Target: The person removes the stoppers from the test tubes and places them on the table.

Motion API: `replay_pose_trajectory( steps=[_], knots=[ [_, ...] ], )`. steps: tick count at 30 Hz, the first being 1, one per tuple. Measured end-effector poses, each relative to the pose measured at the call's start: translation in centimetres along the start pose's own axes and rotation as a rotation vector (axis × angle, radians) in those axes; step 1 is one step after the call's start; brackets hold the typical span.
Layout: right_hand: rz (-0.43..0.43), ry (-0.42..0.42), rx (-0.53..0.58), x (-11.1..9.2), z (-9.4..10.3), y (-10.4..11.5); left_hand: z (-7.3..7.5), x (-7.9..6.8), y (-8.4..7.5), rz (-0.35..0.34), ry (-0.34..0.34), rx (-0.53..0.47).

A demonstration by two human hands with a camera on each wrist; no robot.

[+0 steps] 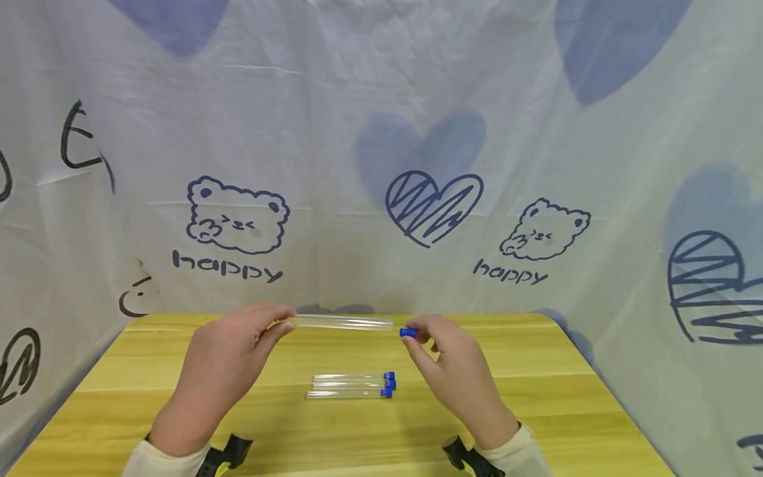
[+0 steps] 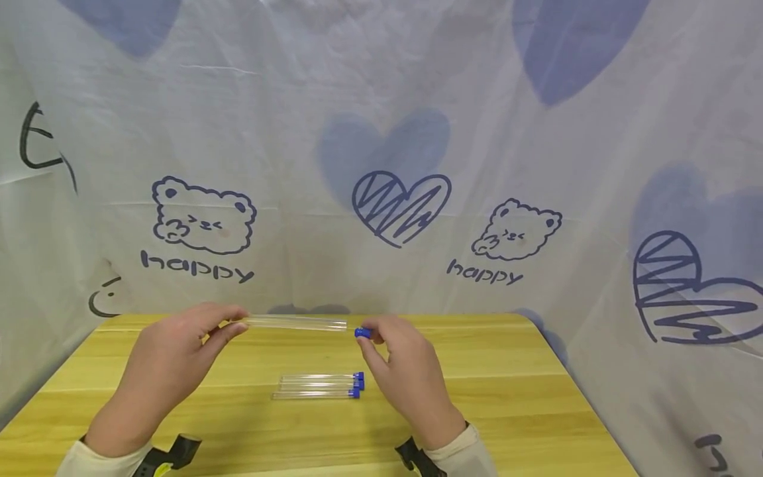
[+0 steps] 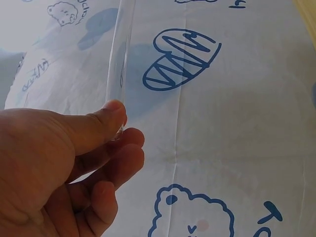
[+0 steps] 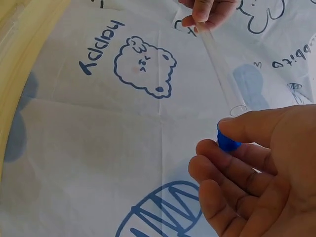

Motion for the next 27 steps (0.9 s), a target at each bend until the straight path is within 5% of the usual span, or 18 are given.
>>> replay_pose_trajectory(
  steps=[6,15,27],
  knots=[
    [-0.004,0.03,-0.022,0.0,0.0,-0.2,-0.3,0.2,-0.2,0.023,0.053,-0.012],
    [-0.054,0.086,-0.028,0.1,-0.2,-0.5,-1.9,0.0,-0.1,0.092,0.281,-0.047],
    [-0.083,0.142,-0.033,-0.1,-0.4,-0.7,-3.6,-0.8,0.2,0.117,0.458,-0.096]
  ],
)
Point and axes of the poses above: each hand's wrist, its own x-axis towards the middle knuckle, its own z-axis out of the back of the hand, y = z × x, the point moved 6 cm from there along x, towards the middle knuckle, and after that the axes turned 12 degrees about -z, right-handed, at the moved point
